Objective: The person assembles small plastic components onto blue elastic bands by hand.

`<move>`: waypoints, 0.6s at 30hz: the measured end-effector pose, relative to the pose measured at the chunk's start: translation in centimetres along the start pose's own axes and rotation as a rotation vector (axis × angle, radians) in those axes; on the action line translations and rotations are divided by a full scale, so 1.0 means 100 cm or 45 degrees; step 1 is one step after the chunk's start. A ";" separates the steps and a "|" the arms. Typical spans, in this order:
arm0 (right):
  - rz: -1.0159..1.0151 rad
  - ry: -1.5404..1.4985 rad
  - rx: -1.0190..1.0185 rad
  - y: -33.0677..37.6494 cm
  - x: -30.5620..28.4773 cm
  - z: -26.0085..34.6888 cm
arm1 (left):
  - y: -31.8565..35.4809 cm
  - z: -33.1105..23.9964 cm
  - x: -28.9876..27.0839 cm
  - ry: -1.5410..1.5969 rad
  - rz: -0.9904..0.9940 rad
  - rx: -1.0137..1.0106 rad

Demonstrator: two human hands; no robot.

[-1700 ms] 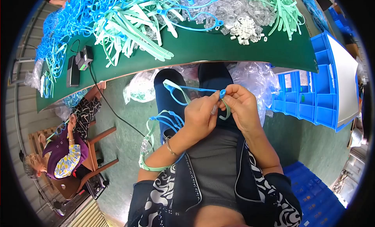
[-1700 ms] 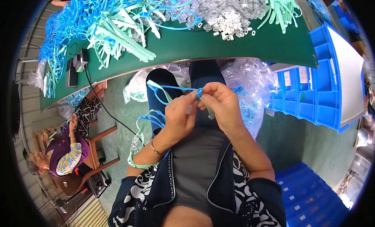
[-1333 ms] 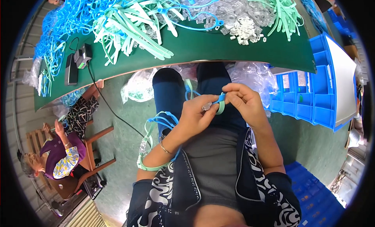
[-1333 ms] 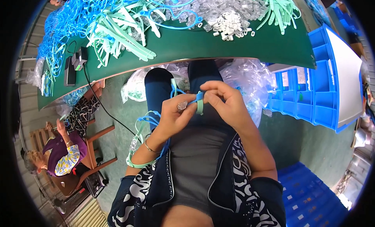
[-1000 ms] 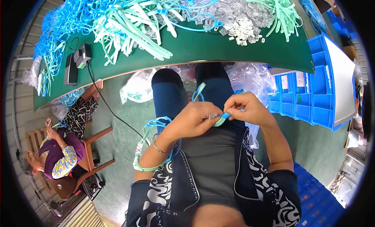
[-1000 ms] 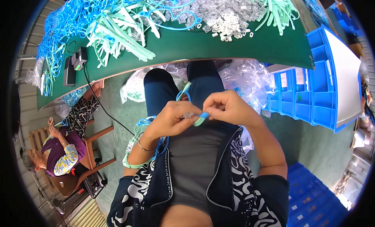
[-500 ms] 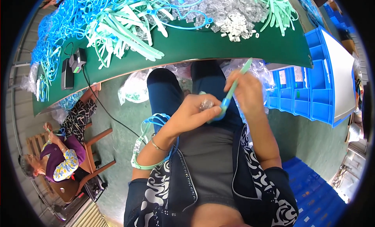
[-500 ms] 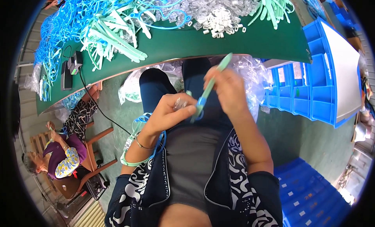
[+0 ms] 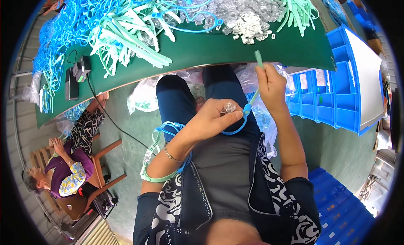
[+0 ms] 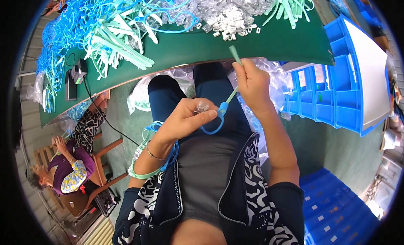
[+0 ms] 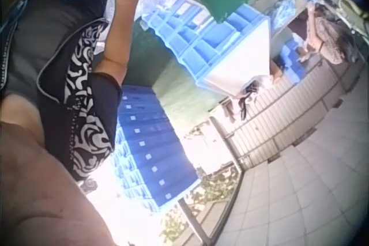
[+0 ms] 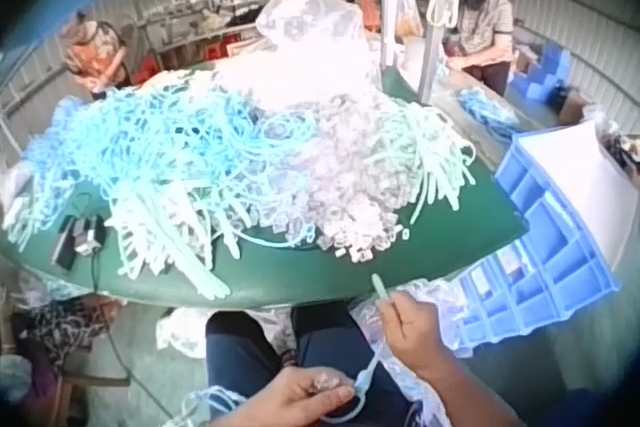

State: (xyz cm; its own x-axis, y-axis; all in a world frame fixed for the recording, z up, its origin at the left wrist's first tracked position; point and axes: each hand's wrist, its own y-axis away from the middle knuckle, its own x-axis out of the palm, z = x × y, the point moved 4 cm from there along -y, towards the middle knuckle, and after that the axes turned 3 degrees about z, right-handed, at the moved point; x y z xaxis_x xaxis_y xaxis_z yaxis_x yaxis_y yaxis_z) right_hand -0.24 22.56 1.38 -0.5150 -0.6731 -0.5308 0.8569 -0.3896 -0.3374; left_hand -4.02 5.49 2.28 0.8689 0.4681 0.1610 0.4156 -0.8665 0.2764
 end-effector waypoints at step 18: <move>0.182 -0.905 0.503 0.000 -0.004 -0.020 | -0.112 -0.043 -0.044 -1.451 -1.045 0.423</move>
State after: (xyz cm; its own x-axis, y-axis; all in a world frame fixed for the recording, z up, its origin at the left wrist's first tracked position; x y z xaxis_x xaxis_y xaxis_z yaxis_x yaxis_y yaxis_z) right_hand -0.14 24.10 0.02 -0.3786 -0.9184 0.1153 0.9254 -0.3733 0.0651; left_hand -13.63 13.89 2.57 0.0299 0.5918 -0.8055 0.7981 -0.4993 -0.3373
